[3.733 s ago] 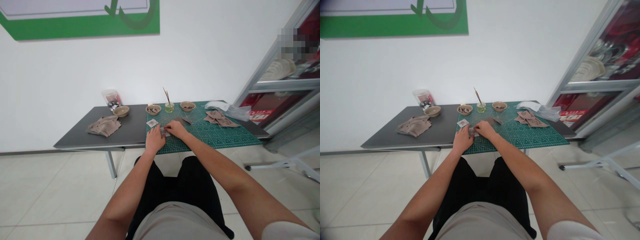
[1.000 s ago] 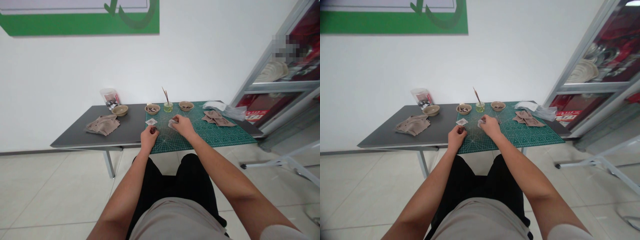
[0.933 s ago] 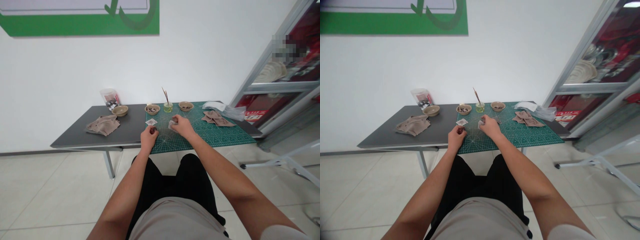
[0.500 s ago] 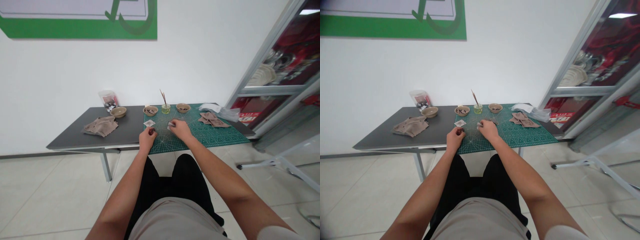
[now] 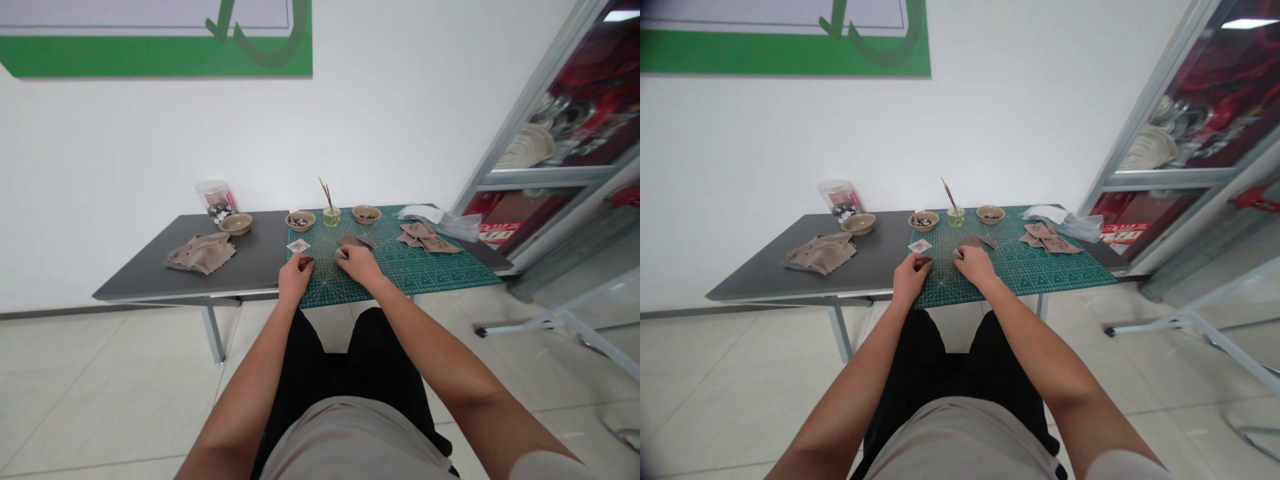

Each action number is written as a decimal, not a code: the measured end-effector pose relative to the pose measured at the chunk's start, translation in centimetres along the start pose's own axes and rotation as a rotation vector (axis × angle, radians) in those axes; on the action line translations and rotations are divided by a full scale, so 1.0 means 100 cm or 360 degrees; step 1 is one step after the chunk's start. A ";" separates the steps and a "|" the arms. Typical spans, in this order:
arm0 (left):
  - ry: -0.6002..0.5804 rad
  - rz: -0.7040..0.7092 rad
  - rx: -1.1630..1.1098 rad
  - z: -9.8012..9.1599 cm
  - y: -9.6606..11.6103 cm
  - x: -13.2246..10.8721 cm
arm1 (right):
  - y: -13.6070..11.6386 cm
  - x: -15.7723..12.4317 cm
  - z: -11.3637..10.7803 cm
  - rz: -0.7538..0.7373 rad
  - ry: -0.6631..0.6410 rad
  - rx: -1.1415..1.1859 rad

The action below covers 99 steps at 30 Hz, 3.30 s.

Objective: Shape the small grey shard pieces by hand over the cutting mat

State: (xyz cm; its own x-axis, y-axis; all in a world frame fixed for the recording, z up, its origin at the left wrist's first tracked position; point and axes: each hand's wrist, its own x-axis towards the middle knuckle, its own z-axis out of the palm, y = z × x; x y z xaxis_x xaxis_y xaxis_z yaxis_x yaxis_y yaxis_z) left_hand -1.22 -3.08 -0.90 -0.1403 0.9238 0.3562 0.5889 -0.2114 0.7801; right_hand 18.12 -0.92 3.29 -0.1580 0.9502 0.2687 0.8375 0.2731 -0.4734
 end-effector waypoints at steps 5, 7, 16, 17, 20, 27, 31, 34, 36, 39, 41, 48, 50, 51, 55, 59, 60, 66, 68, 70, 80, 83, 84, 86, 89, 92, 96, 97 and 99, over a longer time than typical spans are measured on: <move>-0.0023 0.0008 0.0058 -0.001 0.002 -0.001 | -0.004 0.009 0.018 0.0046 0.0138 0.0518; -0.0021 0.0017 0.0040 -0.001 0.002 -0.002 | -0.007 0.015 0.028 0.0047 0.0027 0.0840; -0.0037 0.0086 0.0032 0.000 0.000 -0.002 | -0.010 0.016 0.058 0.0008 -0.0021 0.1579; -0.0040 0.0092 0.0036 0.000 0.000 -0.001 | -0.009 0.015 0.059 0.0040 -0.0013 0.1702; -0.0054 0.0111 0.0093 0.001 -0.002 -0.001 | -0.008 0.012 0.058 0.0098 -0.0069 0.2011; -0.0099 0.0129 -0.0004 -0.001 -0.003 -0.002 | -0.005 0.013 0.058 -0.0018 -0.0307 0.1854; -0.0128 0.0122 -0.0146 -0.004 -0.001 -0.002 | -0.003 0.016 0.063 -0.0102 -0.0355 0.1740; -0.0131 0.0116 -0.0063 -0.005 0.000 -0.002 | -0.002 0.017 0.064 -0.0129 -0.0343 0.1558; -0.0109 0.0124 0.0044 -0.004 0.000 -0.003 | -0.003 0.017 0.062 -0.0130 -0.0295 0.1389; -0.0086 0.0156 0.0106 -0.003 0.000 -0.005 | -0.004 0.015 0.059 -0.0150 -0.0238 0.1232; -0.0089 0.0174 0.0051 -0.003 0.000 -0.006 | -0.004 0.015 0.060 -0.0166 -0.0205 0.1255; -0.0100 0.0118 -0.0076 -0.004 0.000 -0.006 | -0.001 0.017 0.066 -0.0144 -0.0212 0.1542; -0.0098 0.0122 -0.0027 -0.003 -0.002 -0.005 | -0.002 0.016 0.064 -0.0161 -0.0289 0.1480; -0.0096 0.0132 0.0004 -0.003 -0.004 -0.005 | -0.002 0.016 0.062 -0.0170 -0.0328 0.1445; -0.0102 0.0170 0.0054 -0.001 -0.006 -0.005 | -0.002 0.016 0.061 -0.0160 -0.0387 0.1428; -0.0144 0.0131 0.0005 -0.004 0.000 -0.007 | 0.000 0.017 0.063 -0.0139 -0.0371 0.1501; -0.0152 0.0118 -0.0014 -0.004 0.001 -0.007 | 0.001 0.017 0.064 -0.0138 -0.0363 0.1529; -0.0137 0.0122 0.0004 -0.004 0.000 -0.006 | -0.002 0.015 0.059 -0.0236 -0.0368 0.1454; -0.0136 0.0126 0.0049 -0.003 -0.003 -0.005 | -0.003 0.014 0.057 -0.0264 -0.0337 0.1343; -0.0135 0.0131 0.0030 -0.002 -0.004 -0.004 | -0.002 0.014 0.057 -0.0250 -0.0307 0.1299; -0.0144 0.0061 0.0047 -0.003 -0.001 -0.003 | -0.001 0.015 0.058 -0.0273 -0.0310 0.1242; -0.0158 0.0048 0.0013 -0.002 -0.001 -0.002 | -0.001 0.015 0.058 -0.0235 -0.0264 0.1234; -0.0157 0.0048 -0.0021 -0.002 0.000 -0.003 | -0.001 0.015 0.058 -0.0213 -0.0257 0.1275; -0.0143 0.0052 -0.0096 -0.002 0.002 -0.003 | 0.000 0.016 0.060 -0.0168 -0.0278 0.1401; -0.0143 0.0038 -0.0192 -0.003 0.004 -0.005 | 0.001 0.015 0.062 -0.0130 -0.0365 0.1626; -0.0185 -0.0010 -0.0295 -0.004 0.003 -0.004 | -0.001 0.014 0.061 -0.0073 -0.0399 0.1778; -0.0057 -0.0080 -0.0396 -0.004 -0.002 -0.004 | -0.005 0.012 0.057 0.0094 -0.0257 0.2007; -0.0015 -0.0088 -0.0408 -0.004 -0.002 -0.004 | -0.006 0.012 0.056 0.0120 -0.0206 0.2082; 0.0024 -0.0064 -0.0408 -0.002 -0.003 -0.004 | -0.007 0.012 0.056 0.0133 -0.0130 0.2211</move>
State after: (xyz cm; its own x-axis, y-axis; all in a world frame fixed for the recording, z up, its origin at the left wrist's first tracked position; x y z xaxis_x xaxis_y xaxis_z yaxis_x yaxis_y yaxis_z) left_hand -1.49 -3.48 -1.18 -0.1725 0.9286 0.3286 0.3617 -0.2506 0.8980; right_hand 14.45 0.88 -0.78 -0.2039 0.9637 0.1725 -0.3450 0.0942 -0.9339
